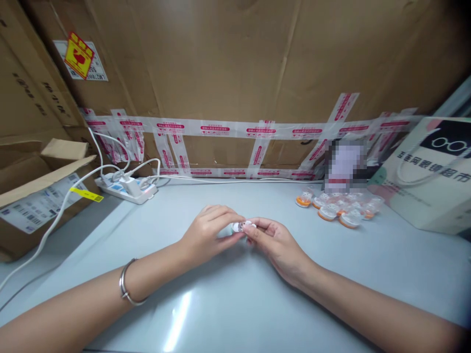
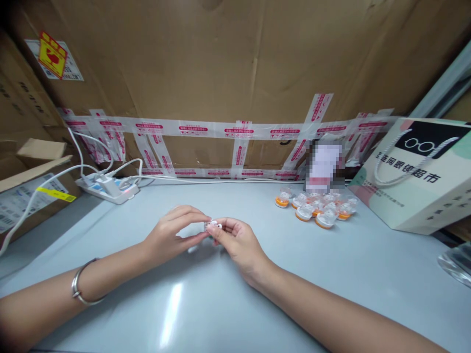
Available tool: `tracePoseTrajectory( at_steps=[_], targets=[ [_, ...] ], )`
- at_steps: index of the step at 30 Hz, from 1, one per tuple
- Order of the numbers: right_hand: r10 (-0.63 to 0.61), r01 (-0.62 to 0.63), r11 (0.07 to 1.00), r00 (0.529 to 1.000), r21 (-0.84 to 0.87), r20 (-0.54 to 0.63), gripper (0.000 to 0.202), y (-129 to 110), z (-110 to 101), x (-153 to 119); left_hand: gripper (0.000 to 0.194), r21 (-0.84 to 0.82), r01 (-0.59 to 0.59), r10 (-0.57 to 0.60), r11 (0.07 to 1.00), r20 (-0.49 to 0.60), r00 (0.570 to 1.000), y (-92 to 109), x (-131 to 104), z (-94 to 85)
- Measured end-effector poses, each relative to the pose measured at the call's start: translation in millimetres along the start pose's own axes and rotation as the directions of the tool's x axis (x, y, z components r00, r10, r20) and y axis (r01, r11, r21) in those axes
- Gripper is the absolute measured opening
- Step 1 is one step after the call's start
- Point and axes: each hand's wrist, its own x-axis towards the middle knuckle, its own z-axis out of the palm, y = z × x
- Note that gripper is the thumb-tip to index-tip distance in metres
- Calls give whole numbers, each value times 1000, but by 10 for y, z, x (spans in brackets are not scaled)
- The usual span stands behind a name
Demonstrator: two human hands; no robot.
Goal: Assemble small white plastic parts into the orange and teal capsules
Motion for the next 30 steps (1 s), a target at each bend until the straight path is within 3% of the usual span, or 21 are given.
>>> tracePoseTrajectory(
  at_steps=[3,6,12,17,19,21,23,24,26,27,28,29,30],
  targets=[
    [68,-75,988,996,138,59,21,14,-22,20,24,-149,114,-110,982,30,993,-1,11,-6],
    [131,-166,949,981,270,144,19,28,-47,33,18,-287,246,-241,926,51,969,4,21,1],
    [152,-241,900,954,362,257,20,63,-35,11,22,-570,386,-404,725,100,909,40,-1,84],
    [154,-194,964,965,183,211,24,42,-24,5,21,-684,517,-552,514,198,810,95,5,48],
    [84,-93,994,987,61,138,27,-63,-76,24,21,-689,540,-592,483,198,781,88,20,7],
    [-76,79,990,997,-119,25,29,-262,-216,65,22,-673,558,-625,486,179,760,67,34,-27],
    [-304,248,883,949,-399,-83,30,-540,-466,128,24,-647,585,-652,489,175,738,42,43,-41],
    [-396,275,798,910,-536,-123,32,-691,-629,169,24,-636,597,-658,489,179,731,32,46,-41],
    [-506,204,625,841,-753,-192,34,-963,-1004,266,26,-626,611,-657,484,201,726,17,50,-30],
    [-518,112,535,827,-838,-220,34,-1066,-1200,323,27,-622,618,-652,481,217,726,12,52,-22],
    [-501,16,426,837,-904,-222,33,-1139,-1388,384,28,-617,625,-648,478,233,725,7,53,-12],
    [-433,-69,317,877,-946,-209,29,-1180,-1561,447,29,-612,632,-644,475,247,724,2,53,-4],
    [-386,-97,284,899,-954,-206,24,-1192,-1712,512,31,-608,639,-643,471,260,721,-5,53,5]
  ],
)
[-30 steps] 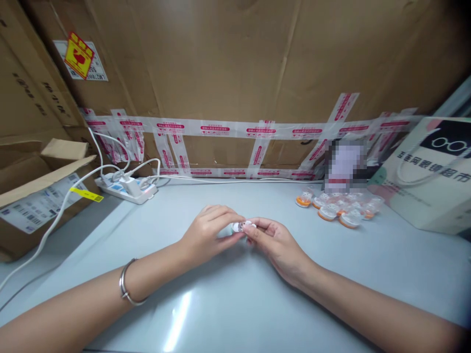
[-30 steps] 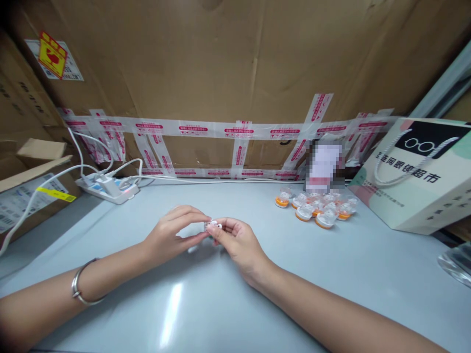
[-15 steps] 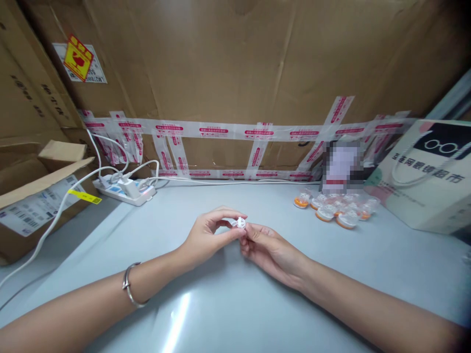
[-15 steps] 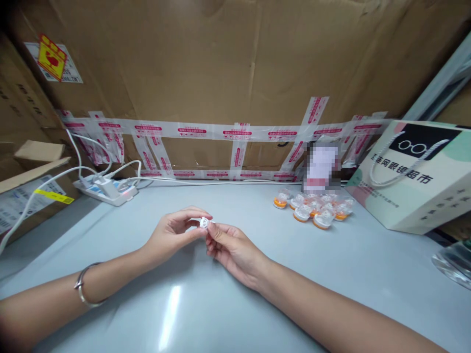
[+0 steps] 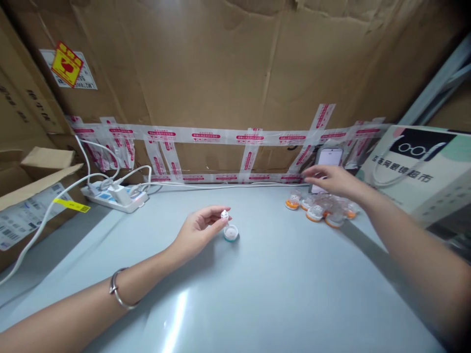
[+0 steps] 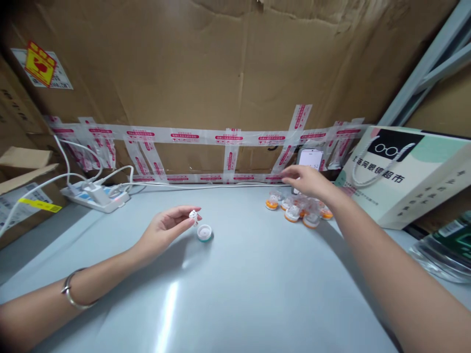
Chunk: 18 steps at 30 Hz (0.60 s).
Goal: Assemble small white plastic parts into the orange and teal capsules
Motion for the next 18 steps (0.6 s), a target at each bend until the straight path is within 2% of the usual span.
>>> tracePoseTrajectory(
  at_steps=[2,4,7,11,15,18],
  targets=[
    [-6,18,996,991,-88,136,17,208,40,141,33,-4,9,-9,1000,7,1000,-20,14,-5],
    [-13,37,992,980,-119,197,16,321,122,230,35,-17,5,-4,1000,8,1000,-47,34,-22],
    [-32,68,988,969,-141,244,18,360,227,308,34,-10,-15,16,1000,11,1000,-99,73,-60],
    [-48,97,986,946,-138,321,16,371,316,365,31,94,-37,34,995,38,999,-156,120,-88],
    [-43,90,982,962,-165,268,13,338,339,335,26,266,-56,41,962,64,997,-155,124,-70],
    [-73,93,985,989,-146,132,22,119,242,162,24,348,-77,48,934,91,995,-157,117,-52]
  ],
)
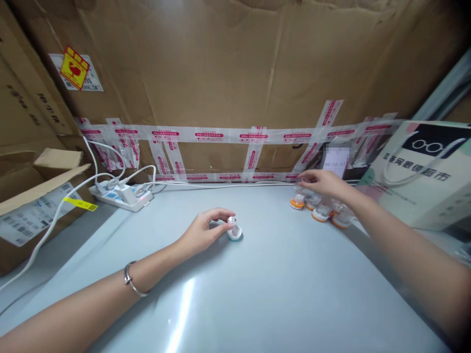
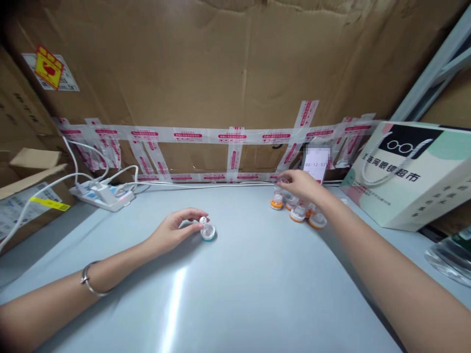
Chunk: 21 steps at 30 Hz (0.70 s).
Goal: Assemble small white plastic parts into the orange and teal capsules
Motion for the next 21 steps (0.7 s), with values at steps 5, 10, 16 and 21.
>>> tracePoseTrajectory(
  at_steps=[5,10,16,21],
  targets=[
    [-175,139,955,977,262,120,30,-579,-118,-530,21,31,-34,33,999,59,998,-51,7,23],
    [-326,295,944,901,149,287,27,-818,172,-859,23,57,-55,51,997,64,997,-47,10,26],
    [-365,331,930,888,162,282,19,-827,387,-876,22,76,-73,67,994,74,995,-43,10,30],
    [-327,286,941,905,181,273,27,-847,432,-897,21,109,-124,117,986,61,991,-65,27,33]
  ],
)
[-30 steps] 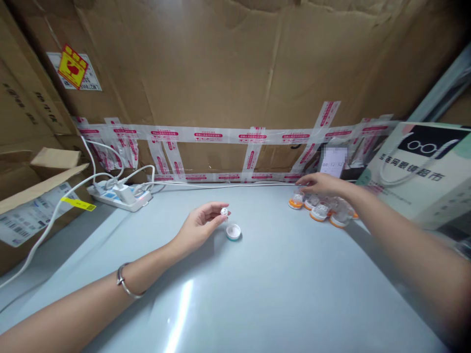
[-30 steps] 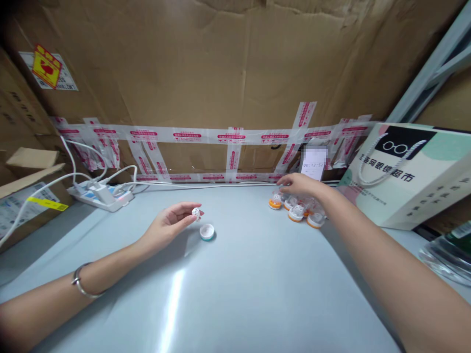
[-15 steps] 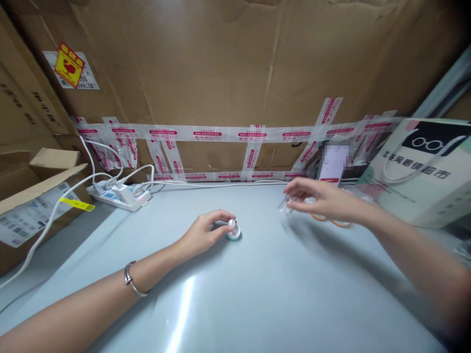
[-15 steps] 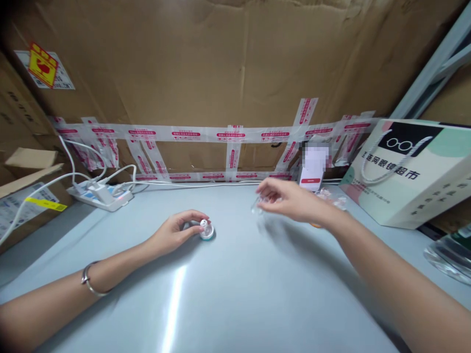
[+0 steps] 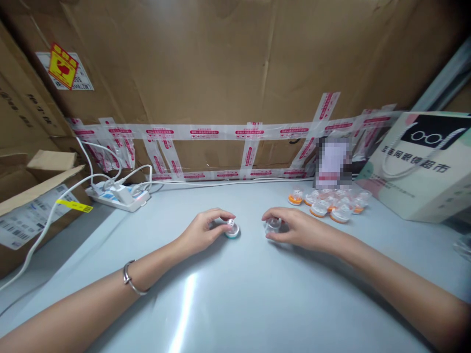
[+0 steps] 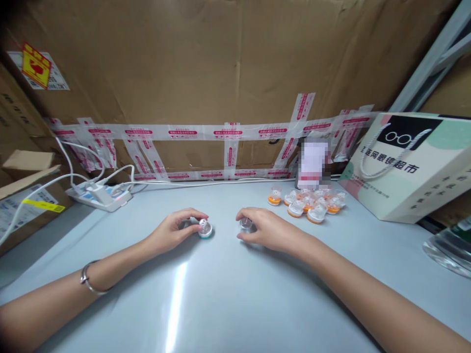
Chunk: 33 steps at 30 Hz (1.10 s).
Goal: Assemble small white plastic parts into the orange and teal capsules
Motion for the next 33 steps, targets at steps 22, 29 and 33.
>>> tracePoseTrajectory(
  at_steps=[22,29,33],
  targets=[
    [-136,108,986,960,-125,-246,40,-98,417,37,27,59,-143,136,988,103,985,17,7,-42],
    [-88,78,996,962,-49,-260,38,15,382,1,26,-3,-191,190,982,104,976,-25,0,-13],
    [-74,69,997,970,-28,-230,37,-17,377,6,31,-24,-161,163,987,88,983,-30,-6,-24]
  ],
)
